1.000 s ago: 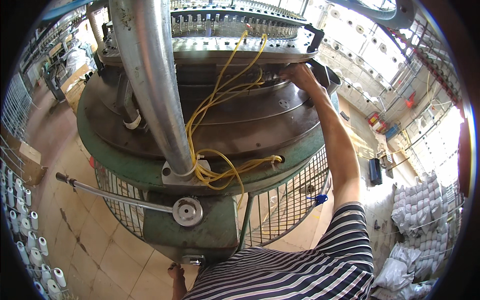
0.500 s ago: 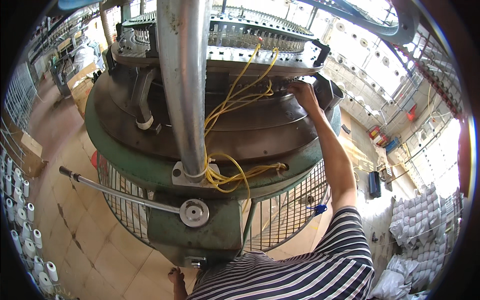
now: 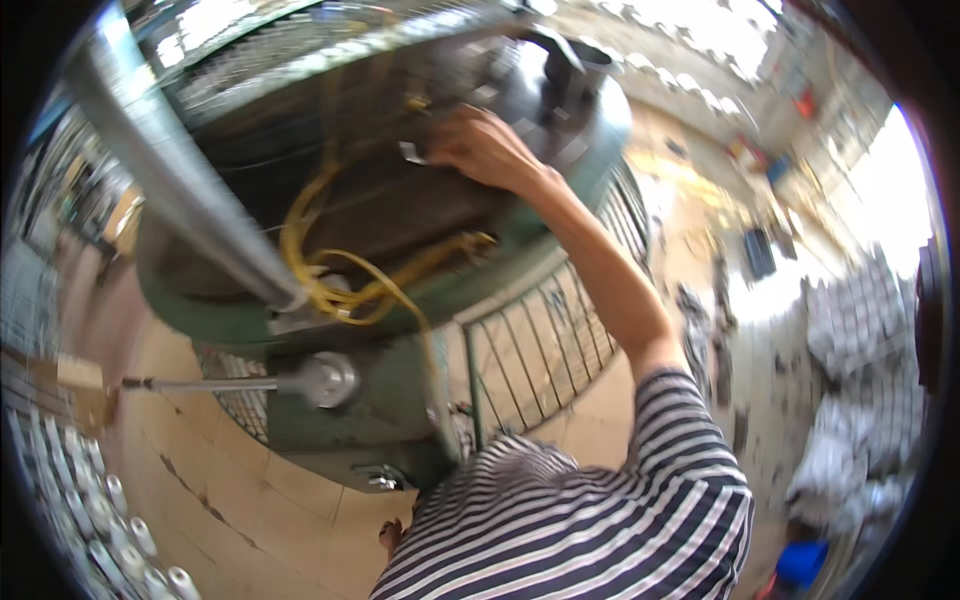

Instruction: The person stands on a platform and uses a small tool to adjust or fix components on a large circular textile machine. They repeatedly reach into the machine's upper section, manipulate parts, and occasionally place items into a metal bowl. The person also handles a white spool-like object during the process.

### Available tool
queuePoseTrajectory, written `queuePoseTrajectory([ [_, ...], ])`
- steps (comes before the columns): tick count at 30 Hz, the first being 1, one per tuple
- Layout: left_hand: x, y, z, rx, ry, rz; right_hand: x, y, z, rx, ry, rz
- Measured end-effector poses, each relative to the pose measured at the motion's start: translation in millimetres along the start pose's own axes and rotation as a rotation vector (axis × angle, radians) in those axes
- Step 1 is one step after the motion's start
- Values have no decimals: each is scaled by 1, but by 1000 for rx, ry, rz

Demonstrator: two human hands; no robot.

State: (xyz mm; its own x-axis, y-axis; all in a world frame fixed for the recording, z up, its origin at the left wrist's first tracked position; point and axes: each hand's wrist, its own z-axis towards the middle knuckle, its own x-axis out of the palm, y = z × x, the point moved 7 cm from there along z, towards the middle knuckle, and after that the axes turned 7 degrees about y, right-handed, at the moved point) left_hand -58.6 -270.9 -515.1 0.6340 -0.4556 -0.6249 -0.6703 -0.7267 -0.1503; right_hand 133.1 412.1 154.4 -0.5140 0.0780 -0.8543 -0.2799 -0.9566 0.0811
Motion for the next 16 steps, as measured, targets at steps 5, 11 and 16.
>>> queuePoseTrajectory([
  [5, 1, 22, 8, 60, 170, 475, -56, 42, -80, 102, -553, -94],
  [11, -10, 36, 20, 142, 280, 831, -48, 79, -350, 858, -853, 25],
  [16, -8, 23, 13, 339, 404, 575, 51, 70, -602, 1673, -446, 277],
])
